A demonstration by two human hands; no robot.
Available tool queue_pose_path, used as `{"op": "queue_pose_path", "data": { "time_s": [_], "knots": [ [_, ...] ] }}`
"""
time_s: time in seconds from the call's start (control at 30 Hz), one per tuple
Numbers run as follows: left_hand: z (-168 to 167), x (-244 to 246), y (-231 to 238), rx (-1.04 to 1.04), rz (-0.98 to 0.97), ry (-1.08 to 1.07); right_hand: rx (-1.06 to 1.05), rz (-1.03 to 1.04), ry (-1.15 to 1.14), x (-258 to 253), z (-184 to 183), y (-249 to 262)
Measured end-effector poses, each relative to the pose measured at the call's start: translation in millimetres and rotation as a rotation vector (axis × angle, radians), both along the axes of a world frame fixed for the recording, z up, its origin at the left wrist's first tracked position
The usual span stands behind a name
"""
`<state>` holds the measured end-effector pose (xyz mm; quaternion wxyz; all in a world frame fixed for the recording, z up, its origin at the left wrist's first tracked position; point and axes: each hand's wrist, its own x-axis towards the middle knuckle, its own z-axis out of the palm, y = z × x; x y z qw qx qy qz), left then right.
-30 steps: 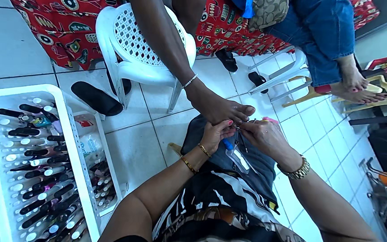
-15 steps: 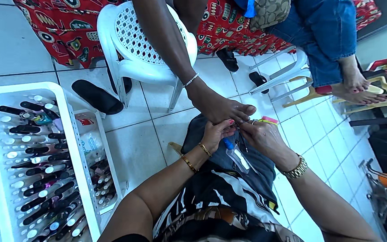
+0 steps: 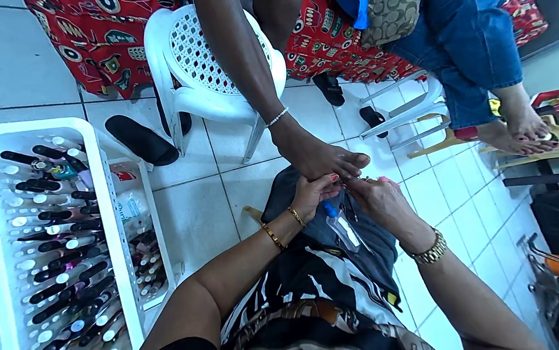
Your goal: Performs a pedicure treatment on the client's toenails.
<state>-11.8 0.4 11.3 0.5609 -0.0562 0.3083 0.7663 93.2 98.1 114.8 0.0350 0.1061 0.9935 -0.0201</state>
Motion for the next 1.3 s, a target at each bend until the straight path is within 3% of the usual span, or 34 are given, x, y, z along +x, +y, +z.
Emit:
{"op": "queue_pose_path", "data": {
  "time_s": [0.33, 0.83, 1.1, 1.2, 1.3],
  "knots": [
    [-0.2, 0.3, -0.5, 0.021, 0.004, -0.003, 0.186, -0.067, 0.113, -3.4, -10.0, -18.0],
    [-1.0, 0.6, -0.3, 0.032, -0.002, -0.001, 0.118, 0.002, 0.172, 3.1, -21.2, -8.2],
    [0.3, -0.3, -0.8, 0.021, -0.008, -0.018, 0.135, 0.124, 0.321, 8.9, -31.8, 5.9],
    [-0.6, -0.5, -0.6, 0.022, -0.011, -0.019, 0.077, 0.168, 0.335, 12.5, -33.1, 15.4],
    [-0.3, -1.9, -1.0, 0.026, -0.025, -0.017, -0.160, 0.097, 0.265, 17.2, -22.8, 23.9]
  ]
}}
